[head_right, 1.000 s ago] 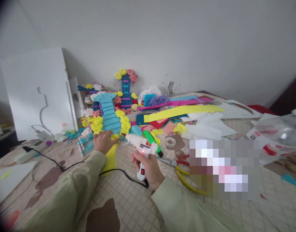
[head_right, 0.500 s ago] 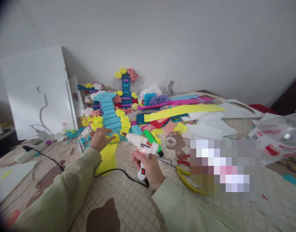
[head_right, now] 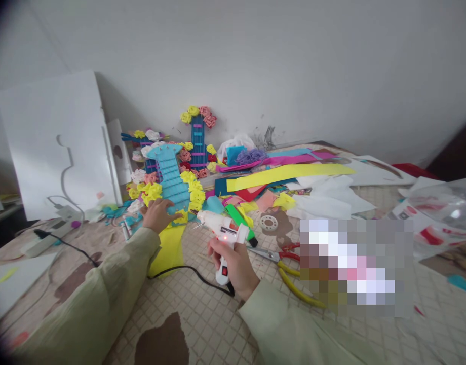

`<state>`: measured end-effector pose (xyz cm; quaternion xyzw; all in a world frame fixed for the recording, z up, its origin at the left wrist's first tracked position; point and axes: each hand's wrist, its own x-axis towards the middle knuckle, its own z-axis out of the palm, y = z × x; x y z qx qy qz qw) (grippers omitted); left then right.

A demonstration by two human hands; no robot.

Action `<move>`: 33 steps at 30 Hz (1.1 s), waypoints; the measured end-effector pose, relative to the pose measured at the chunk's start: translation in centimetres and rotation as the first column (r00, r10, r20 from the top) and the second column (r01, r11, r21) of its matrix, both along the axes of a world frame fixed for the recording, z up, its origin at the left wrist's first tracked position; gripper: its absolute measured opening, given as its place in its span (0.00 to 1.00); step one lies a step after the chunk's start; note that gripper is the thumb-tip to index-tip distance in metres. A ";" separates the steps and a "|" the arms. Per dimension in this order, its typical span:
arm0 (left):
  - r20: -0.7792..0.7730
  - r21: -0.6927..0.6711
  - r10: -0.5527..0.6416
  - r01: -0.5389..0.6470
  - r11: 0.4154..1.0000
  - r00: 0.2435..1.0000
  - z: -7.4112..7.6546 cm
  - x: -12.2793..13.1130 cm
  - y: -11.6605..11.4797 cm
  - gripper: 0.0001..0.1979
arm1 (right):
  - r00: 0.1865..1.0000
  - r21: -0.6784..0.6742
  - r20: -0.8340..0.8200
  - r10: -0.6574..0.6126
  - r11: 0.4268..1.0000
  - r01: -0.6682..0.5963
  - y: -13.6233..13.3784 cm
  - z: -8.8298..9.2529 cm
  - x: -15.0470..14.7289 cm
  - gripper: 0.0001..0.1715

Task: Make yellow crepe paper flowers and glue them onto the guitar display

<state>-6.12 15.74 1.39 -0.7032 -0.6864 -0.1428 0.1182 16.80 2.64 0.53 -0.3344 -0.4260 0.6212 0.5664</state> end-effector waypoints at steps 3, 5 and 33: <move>-0.007 -0.013 0.021 -0.021 1.000 1.000 0.2 0.1 0.1 0.22 | 1.000 -0.002 0.006 0.000 1.000 0.000 0.0 0.0 0.0 0.15; -0.011 -0.023 0.028 -0.028 0.999 1.000 0.2 0.1 0.2 0.22 | 1.000 -0.003 0.007 0.001 1.000 -0.001 0.0 0.1 0.0 0.15; 0.247 -0.111 -0.201 0.233 0.966 0.948 1.2 -1.3 0.1 0.13 | 0.999 0.015 -0.016 0.029 0.999 -0.029 -0.1 -0.4 -0.2 0.16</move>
